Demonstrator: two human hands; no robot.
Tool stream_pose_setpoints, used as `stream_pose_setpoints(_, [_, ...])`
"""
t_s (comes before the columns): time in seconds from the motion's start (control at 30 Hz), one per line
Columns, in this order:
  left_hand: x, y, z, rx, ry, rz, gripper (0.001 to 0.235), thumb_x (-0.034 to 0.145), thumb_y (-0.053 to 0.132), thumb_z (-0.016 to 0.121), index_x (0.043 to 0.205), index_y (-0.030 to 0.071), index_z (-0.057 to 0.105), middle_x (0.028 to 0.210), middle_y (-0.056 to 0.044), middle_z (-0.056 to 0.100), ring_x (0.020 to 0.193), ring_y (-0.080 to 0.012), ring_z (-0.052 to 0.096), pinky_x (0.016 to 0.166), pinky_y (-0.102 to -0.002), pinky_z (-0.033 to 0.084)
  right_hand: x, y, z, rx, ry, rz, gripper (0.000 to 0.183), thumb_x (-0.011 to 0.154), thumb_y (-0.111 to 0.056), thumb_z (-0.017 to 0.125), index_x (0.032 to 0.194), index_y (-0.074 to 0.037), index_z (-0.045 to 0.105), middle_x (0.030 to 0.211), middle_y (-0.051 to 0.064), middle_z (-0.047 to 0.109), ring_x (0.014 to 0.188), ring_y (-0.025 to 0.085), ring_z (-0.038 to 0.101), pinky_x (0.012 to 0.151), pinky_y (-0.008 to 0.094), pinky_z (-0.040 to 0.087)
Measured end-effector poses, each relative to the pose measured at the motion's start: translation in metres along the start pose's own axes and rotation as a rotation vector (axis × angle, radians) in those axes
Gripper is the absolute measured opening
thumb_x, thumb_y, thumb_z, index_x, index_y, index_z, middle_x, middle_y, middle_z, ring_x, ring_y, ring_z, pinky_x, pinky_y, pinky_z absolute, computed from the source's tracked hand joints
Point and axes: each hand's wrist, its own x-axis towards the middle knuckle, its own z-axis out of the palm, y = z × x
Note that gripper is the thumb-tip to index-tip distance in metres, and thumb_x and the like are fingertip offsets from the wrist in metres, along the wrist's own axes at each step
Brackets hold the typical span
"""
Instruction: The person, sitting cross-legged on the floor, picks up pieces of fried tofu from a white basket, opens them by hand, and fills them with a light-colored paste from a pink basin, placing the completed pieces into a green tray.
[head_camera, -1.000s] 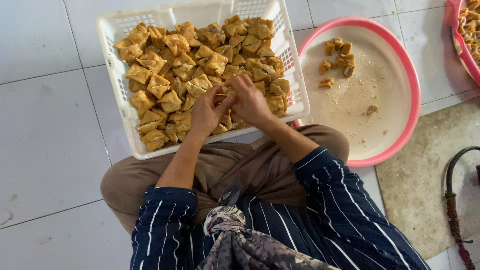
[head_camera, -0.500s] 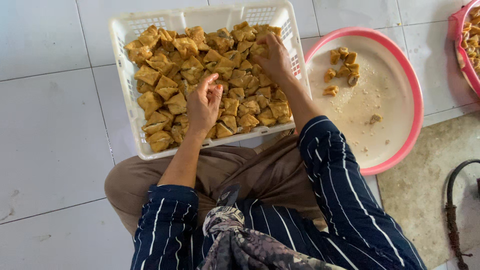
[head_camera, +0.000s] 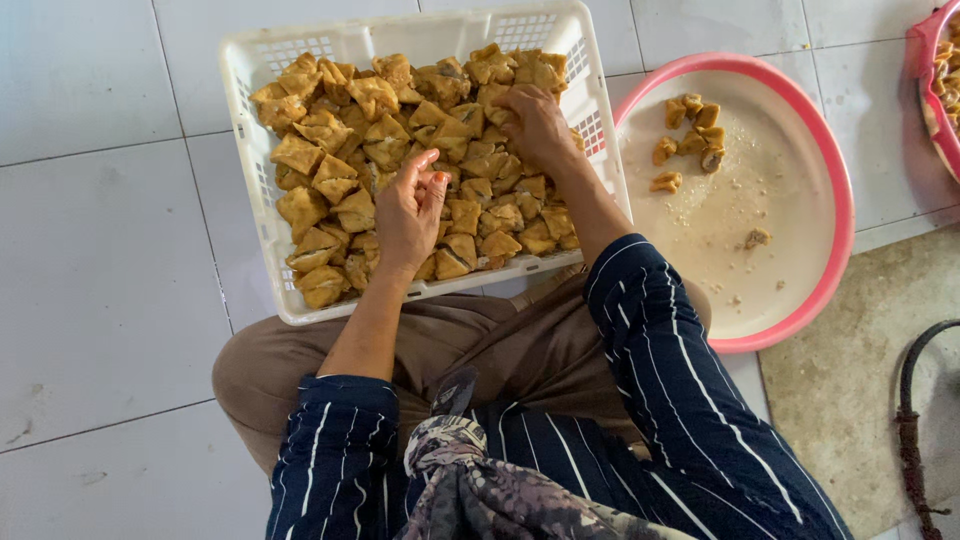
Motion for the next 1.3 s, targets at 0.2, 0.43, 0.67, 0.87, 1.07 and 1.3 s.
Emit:
stream_pose_setpoints(0.2, [-0.001,0.002,-0.001,0.002,-0.031,-0.036,0.043,0.108,0.035,0.051,0.143,0.010,0.055,0.113,-0.009,0.077,0.079,-0.0213,0.073,0.065,-0.040,0.058,-0.002,-0.004,-0.010,0.076,-0.051,-0.001,0.045,0.076,0.003,0.066,0.120,-0.007,0.072,0.121,0.014,0.071,0.112,0.036,0.063,0.095,0.053,0.045])
stream_pose_setpoints(0.43, [0.001,-0.004,-0.005,0.068,0.001,0.003,0.041,0.107,0.036,0.055,0.138,0.011,0.061,0.106,-0.004,0.080,0.067,-0.0125,0.068,0.059,-0.032,0.053,-0.011,-0.041,-0.006,-0.116,-0.228,0.175,0.058,0.105,-0.017,0.054,0.160,-0.012,0.036,0.166,0.014,0.030,0.152,0.041,0.026,0.118,0.058,0.029])
stream_pose_setpoints(0.67, [-0.002,0.002,-0.012,0.031,0.011,-0.023,0.045,0.107,0.037,0.055,0.139,0.006,0.060,0.104,-0.004,0.077,0.073,-0.0157,0.070,0.068,-0.036,0.056,-0.024,0.007,-0.107,-0.120,0.113,0.057,0.047,0.095,-0.004,0.071,0.140,-0.009,0.060,0.142,0.016,0.059,0.130,0.036,0.056,0.107,0.050,0.046])
stream_pose_setpoints(0.87, [-0.003,0.012,-0.010,0.009,0.006,-0.031,0.042,0.110,0.031,0.054,0.143,0.005,0.056,0.108,-0.011,0.075,0.085,-0.0226,0.074,0.074,-0.039,0.064,-0.102,0.128,-0.152,-0.112,0.176,0.683,0.011,0.090,-0.008,0.053,0.096,-0.018,0.053,0.095,0.000,0.054,0.083,0.019,0.054,0.069,0.039,0.043])
stream_pose_setpoints(1.07, [-0.002,0.010,-0.007,0.015,-0.017,-0.030,0.041,0.110,0.029,0.053,0.142,0.003,0.056,0.108,-0.010,0.076,0.077,-0.0204,0.072,0.069,-0.035,0.063,-0.162,0.189,-0.106,-0.238,-0.330,0.970,0.106,0.066,-0.030,0.077,0.159,-0.038,0.027,0.153,0.020,0.038,0.139,0.039,0.043,0.108,0.047,0.040])
stream_pose_setpoints(1.3, [-0.002,-0.004,-0.005,-0.056,0.060,0.028,0.029,0.112,0.020,0.058,0.136,0.004,0.063,0.105,-0.014,0.077,0.069,-0.0170,0.071,0.065,-0.030,0.060,-0.179,0.281,-0.042,-0.421,-0.289,0.995,0.100,0.051,-0.026,0.100,0.138,-0.048,0.054,0.138,0.018,0.042,0.111,0.061,0.061,0.088,0.062,0.059])
